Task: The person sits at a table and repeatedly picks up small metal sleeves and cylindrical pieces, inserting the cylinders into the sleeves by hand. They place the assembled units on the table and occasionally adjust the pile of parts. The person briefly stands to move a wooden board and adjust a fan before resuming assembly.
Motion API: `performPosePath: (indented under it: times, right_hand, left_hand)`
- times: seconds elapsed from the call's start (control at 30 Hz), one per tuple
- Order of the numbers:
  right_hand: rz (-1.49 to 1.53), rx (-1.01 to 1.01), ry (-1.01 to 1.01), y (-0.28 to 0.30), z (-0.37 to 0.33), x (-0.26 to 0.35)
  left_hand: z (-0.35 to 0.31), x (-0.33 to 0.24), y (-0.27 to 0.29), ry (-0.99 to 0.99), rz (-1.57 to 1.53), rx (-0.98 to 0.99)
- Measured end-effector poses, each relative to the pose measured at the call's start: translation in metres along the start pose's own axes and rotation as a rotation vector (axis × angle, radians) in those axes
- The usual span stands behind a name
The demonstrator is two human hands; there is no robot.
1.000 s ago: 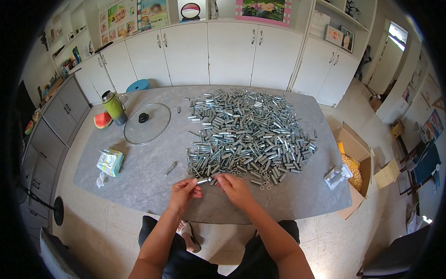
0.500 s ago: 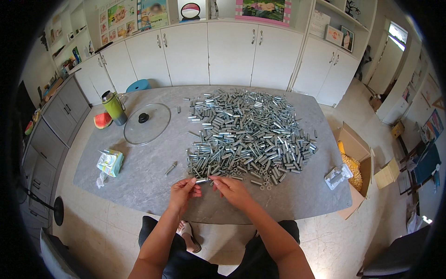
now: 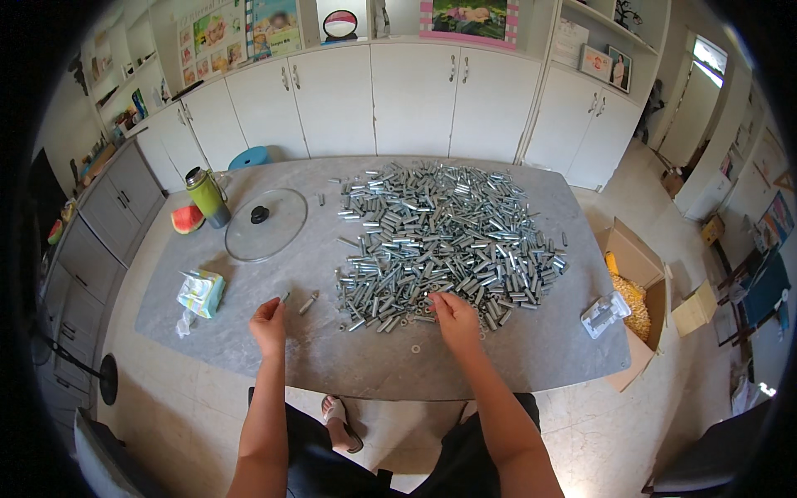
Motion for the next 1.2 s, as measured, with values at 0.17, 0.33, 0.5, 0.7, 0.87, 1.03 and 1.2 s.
performPosePath:
  times: [0.17, 0.33, 0.5, 0.7, 0.87, 1.03, 1.2]
  right_hand:
    - [-0.06, 0.016, 0.084, 0.005, -0.001, -0.007]
    - [-0.252, 0.054, 0.155, 0.007, -0.007, 0.002]
    - [-0.291, 0.105, 0.19, 0.001, -0.017, 0.007]
    - [-0.391, 0.076, 0.245, -0.004, -0.019, 0.013]
    - [-0.544, -0.086, 0.246, 0.016, -0.009, 0.012]
    - [-0.601, -0.061, 0.32, 0.021, -0.002, 0.003]
    - [-0.526, 0.126, 0.367, -0.001, 0.004, -0.001]
  left_hand:
    - [-0.006, -0.017, 0.001, -0.006, 0.276, 0.096]
    - [-0.013, -0.016, -0.002, -0.442, 0.519, -0.075]
    - [-0.053, -0.074, -0.025, -0.709, 0.355, 0.276]
    - [-0.08, -0.094, -0.049, -0.849, 0.41, 0.518]
    - [-0.078, -0.084, -0.055, -0.795, 0.34, 0.46]
    - [-0.073, -0.08, -0.051, -0.701, 0.262, 0.43]
    - [-0.073, -0.073, -0.052, -0.505, 0.122, 0.461]
Point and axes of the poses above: each hand's wrist, its own z-axis towards the middle knuckle, its own y-axis out of the back of the hand, x = y × z, the point moved 3 cm from there along z, towards the middle knuckle, and after that the axes turned 14 degrees about z, right-handed, at the moved point
